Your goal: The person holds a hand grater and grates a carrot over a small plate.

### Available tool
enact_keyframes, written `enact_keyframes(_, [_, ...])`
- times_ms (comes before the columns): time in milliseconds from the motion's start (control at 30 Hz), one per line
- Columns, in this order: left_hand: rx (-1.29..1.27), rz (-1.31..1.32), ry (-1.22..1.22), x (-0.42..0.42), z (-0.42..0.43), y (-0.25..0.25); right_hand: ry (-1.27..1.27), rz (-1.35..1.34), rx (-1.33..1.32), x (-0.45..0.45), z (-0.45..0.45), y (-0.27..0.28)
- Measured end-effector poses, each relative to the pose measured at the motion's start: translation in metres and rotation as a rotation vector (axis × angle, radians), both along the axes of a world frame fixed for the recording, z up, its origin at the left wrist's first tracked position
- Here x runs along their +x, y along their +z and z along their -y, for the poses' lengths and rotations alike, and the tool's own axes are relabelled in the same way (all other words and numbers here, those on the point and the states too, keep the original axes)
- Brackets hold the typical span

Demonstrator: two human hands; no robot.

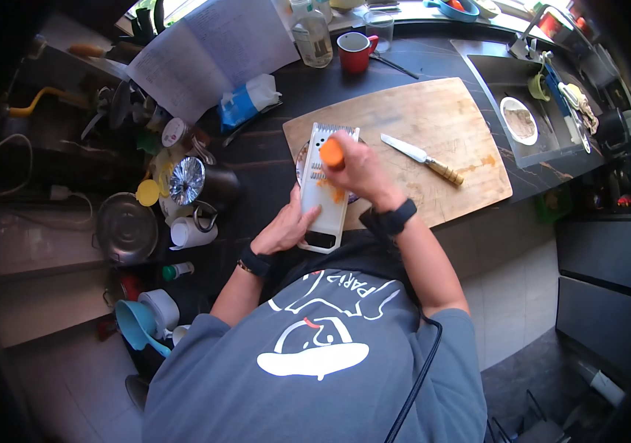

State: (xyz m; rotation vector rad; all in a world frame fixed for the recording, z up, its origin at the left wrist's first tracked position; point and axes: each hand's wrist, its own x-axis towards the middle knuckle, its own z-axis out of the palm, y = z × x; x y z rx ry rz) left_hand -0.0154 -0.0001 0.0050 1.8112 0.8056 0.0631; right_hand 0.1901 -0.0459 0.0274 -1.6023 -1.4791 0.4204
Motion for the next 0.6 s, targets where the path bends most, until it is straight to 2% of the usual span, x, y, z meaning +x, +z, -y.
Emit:
enact_keyframes(67, [0.006,0.019,-0.012,-0.002,0.0,0.0,-0.083,-0.065,-0.059,0.003,-0.004,0.003])
enact_keyframes(167, [0.038,0.07,-0.011,-0.002,0.0,-0.003,0.003,-0.062,-0.071,0.0,0.005,0.008])
enact_keyframes(267, [-0.011,-0.009,0.003,0.001,0.0,0.004,0.071,0.034,0.002,-0.008,0.008,-0.002])
enact_keyframes(367, [-0.096,-0.046,0.026,0.003,0.001,0.017,-0.031,-0.039,-0.039,0.001,-0.003,0.0])
enact_keyframes(467, [0.039,0.099,-0.008,-0.003,0.0,-0.01,-0.077,-0.069,-0.074,0.002,-0.002,0.003])
enact_keyframes(533, [0.031,0.047,-0.006,-0.003,-0.002,-0.006,0.065,-0.001,-0.048,-0.006,0.009,0.0])
enact_keyframes(600, [0.017,-0.002,-0.006,0.0,-0.002,0.001,0.081,0.07,0.036,-0.007,0.007,-0.005])
